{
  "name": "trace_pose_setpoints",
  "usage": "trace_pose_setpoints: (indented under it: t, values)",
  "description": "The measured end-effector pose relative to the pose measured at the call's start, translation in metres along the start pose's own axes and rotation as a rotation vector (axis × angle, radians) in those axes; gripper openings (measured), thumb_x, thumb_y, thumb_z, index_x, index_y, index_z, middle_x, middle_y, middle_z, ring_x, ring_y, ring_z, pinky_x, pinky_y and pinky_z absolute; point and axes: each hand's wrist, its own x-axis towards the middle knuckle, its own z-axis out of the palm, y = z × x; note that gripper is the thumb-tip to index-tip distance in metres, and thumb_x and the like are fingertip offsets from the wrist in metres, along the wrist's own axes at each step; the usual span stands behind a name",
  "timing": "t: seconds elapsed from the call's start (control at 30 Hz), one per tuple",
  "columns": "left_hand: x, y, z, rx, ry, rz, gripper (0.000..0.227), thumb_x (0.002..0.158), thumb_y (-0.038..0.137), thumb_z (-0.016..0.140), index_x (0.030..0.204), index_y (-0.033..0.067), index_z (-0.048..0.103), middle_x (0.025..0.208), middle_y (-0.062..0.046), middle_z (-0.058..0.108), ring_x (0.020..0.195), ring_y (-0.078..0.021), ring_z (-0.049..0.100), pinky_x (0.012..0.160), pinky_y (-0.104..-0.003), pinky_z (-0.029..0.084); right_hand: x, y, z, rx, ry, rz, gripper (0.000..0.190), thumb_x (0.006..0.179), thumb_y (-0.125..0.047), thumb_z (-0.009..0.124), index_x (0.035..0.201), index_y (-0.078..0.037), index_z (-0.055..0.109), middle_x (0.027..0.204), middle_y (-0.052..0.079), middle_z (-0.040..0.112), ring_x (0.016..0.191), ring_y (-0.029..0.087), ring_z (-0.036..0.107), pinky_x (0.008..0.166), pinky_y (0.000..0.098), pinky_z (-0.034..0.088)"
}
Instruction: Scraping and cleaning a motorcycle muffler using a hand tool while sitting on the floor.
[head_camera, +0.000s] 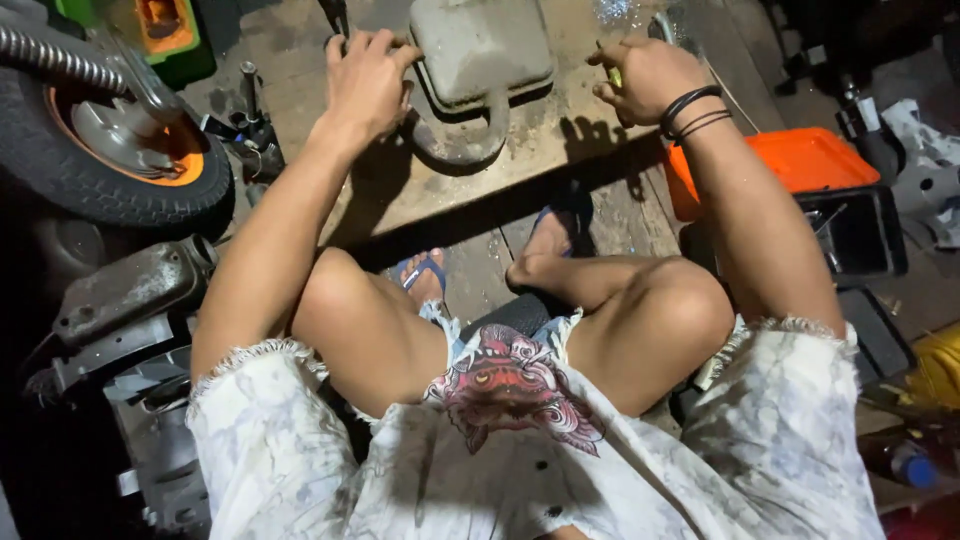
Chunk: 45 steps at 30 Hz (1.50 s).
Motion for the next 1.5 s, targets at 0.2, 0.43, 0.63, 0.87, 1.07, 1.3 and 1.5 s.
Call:
trace_pose_setpoints:
  t: [0.2, 0.43, 0.63, 0.87, 1.07, 1.3, 1.5]
  values:
    - [0.011, 0.005, -0.004, 0.072, -0.099, -0.079, 0.035, 0.101, 0.05, 0.074, 0.094, 0.0163, 0.08, 0.07, -0.007, 0.074, 0.066, -0.0302, 0.069, 0.095, -0.053, 0.042, -0.002, -0.016, 0.021, -0.067, 0.006, 0.009, 0.038, 0.1, -0.044, 0.064, 0.133, -0.027, 0.069, 0.102, 0.009, 0.078, 0.083, 0.035, 0.074, 0.066, 0.0461, 0.058]
    - [0.031, 0.017, 0.008, 0.158, -0.107, -0.021, 0.027, 0.096, 0.047, 0.076, 0.093, 0.0202, 0.079, 0.075, -0.009, 0.076, 0.071, -0.032, 0.073, 0.093, -0.051, 0.043, -0.006, 0.002, 0.039, -0.075, 0.165, 0.13, 0.043, 0.109, -0.049, 0.064, 0.093, -0.012, 0.079, 0.073, 0.016, 0.072, 0.055, 0.038, 0.067, 0.049, 0.0447, 0.055]
    - [0.012, 0.0, 0.03, 0.216, -0.129, -0.096, 0.018, 0.087, 0.018, 0.064, 0.077, 0.0091, 0.077, 0.078, -0.02, 0.076, 0.063, -0.0424, 0.068, 0.095, -0.06, 0.039, 0.011, -0.013, 0.061, -0.019, 0.347, -0.089, 0.039, 0.089, -0.032, 0.075, 0.125, -0.02, 0.07, 0.113, 0.014, 0.061, 0.078, 0.037, 0.063, 0.063, 0.0474, 0.053]
    - [-0.028, -0.004, -0.029, -0.107, -0.75, -0.274, 0.016, 0.08, 0.009, 0.07, 0.094, 0.0075, 0.079, 0.095, -0.015, 0.076, 0.083, -0.0396, 0.07, 0.074, -0.05, 0.056, -0.001, -0.038, 0.049, 0.098, 0.17, -0.099, 0.034, 0.095, -0.035, 0.068, 0.123, -0.017, 0.071, 0.11, 0.01, 0.071, 0.088, 0.035, 0.069, 0.073, 0.0442, 0.057]
    - [-0.031, -0.002, -0.037, -0.077, -0.594, -0.277, 0.02, 0.087, 0.019, 0.076, 0.101, 0.0043, 0.078, 0.1, -0.022, 0.073, 0.084, -0.0449, 0.07, 0.076, -0.054, 0.056, -0.01, -0.035, 0.043, 0.078, 0.135, -0.007, 0.034, 0.095, -0.034, 0.067, 0.125, -0.018, 0.069, 0.109, 0.009, 0.071, 0.088, 0.034, 0.07, 0.071, 0.0454, 0.057]
    - [-0.02, 0.017, -0.05, -0.065, -0.569, -0.21, 0.035, 0.083, 0.009, 0.068, 0.117, 0.0116, 0.073, 0.104, -0.02, 0.074, 0.084, -0.0452, 0.07, 0.074, -0.054, 0.057, -0.001, -0.035, 0.05, 0.126, 0.128, -0.005, 0.034, 0.095, -0.032, 0.065, 0.124, -0.015, 0.068, 0.112, 0.01, 0.074, 0.091, 0.035, 0.071, 0.074, 0.0466, 0.058]
    - [-0.024, 0.042, -0.058, -0.118, -0.881, -0.31, 0.039, 0.088, 0.029, 0.075, 0.115, 0.0004, 0.075, 0.115, -0.03, 0.073, 0.113, -0.0486, 0.068, 0.09, -0.06, 0.057, 0.004, -0.029, 0.04, 0.253, -0.069, 0.087, 0.03, 0.106, -0.041, 0.059, 0.111, -0.015, 0.072, 0.086, 0.012, 0.074, 0.087, 0.038, 0.075, 0.073, 0.0492, 0.06]
